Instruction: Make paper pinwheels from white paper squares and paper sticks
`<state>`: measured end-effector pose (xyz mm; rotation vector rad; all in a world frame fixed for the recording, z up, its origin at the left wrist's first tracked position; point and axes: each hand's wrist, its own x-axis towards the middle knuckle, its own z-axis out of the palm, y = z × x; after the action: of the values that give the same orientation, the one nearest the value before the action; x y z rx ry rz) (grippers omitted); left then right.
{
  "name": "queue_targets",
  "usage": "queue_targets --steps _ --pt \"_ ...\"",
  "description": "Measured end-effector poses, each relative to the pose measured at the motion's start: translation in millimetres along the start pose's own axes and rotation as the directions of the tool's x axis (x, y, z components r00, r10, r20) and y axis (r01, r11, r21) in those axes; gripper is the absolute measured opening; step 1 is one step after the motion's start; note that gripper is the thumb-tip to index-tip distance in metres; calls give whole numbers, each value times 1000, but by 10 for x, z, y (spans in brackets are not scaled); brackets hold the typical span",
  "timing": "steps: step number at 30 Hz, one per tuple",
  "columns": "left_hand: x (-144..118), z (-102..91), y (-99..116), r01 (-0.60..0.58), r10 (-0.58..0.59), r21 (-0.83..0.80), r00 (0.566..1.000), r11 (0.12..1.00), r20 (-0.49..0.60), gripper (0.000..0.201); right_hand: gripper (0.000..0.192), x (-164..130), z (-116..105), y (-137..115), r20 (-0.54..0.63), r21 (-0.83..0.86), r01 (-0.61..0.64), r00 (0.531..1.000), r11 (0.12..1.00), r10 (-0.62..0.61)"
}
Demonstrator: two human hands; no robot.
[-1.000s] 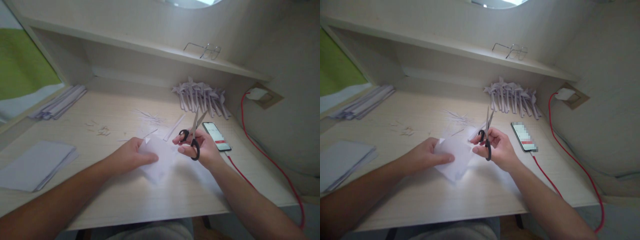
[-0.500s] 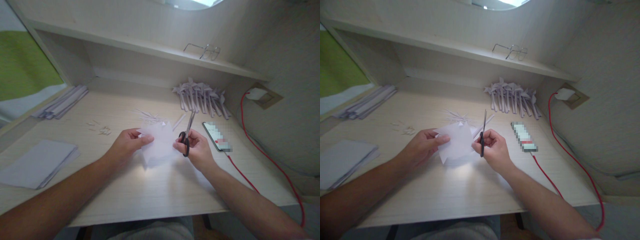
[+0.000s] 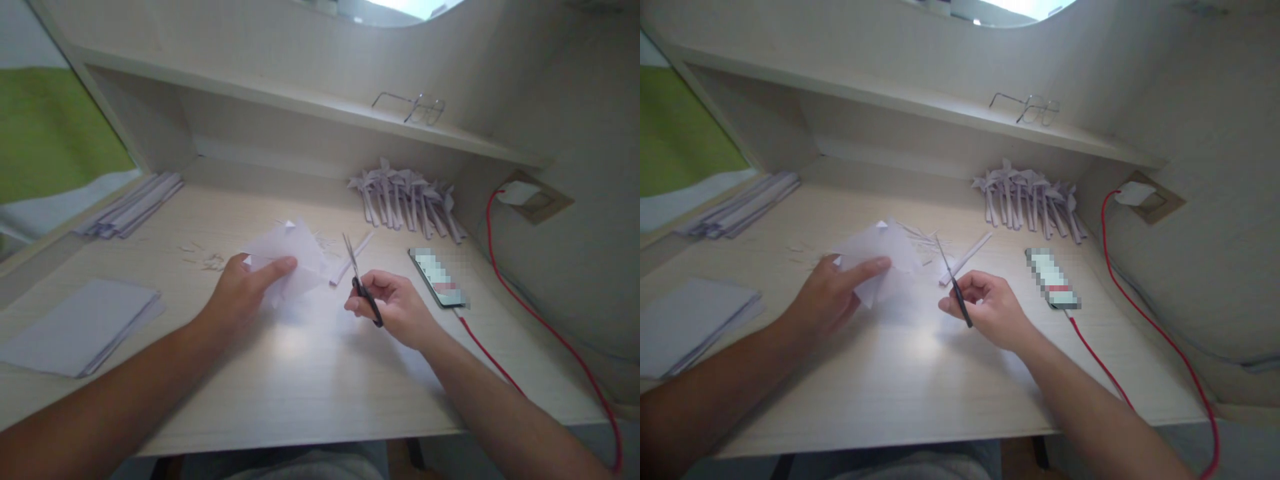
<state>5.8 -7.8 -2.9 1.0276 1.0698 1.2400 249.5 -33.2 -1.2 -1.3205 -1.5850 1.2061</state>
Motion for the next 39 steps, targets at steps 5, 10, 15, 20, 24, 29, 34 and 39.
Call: queue_targets --steps 5,10,15,20,24,29,34,39 --pt "59 -35 76 -53 46 -154 998 987 -48 22 30 -9 -28 -38 113 -194 -33 992 980 56" --pt "31 -41 63 -39 38 -140 999 989 -12 23 33 -30 1 -15 169 -206 -34 983 978 70" --pt "17 -34 69 -28 25 -96 999 995 -24 25 33 -38 -11 10 164 -178 -17 985 984 47" --pt "12 -22 89 -20 17 -91 999 996 -30 27 33 -32 -16 8 161 -186 -25 985 982 55" --pt "13 -35 75 -23 21 -89 1000 996 -20 27 35 -32 -12 9 167 -164 -38 984 986 66" --pt "24 -56 47 -39 37 -128 999 991 -15 28 38 -34 -24 24 181 -143 -48 981 989 73" --pt "51 -84 26 -64 59 -64 995 996 -86 28 39 22 -114 73 207 -206 -97 968 974 140" --pt "20 -70 -1 61 -92 230 988 971 127 25 36 87 -161 57 -66 0 12 998 1000 -12"
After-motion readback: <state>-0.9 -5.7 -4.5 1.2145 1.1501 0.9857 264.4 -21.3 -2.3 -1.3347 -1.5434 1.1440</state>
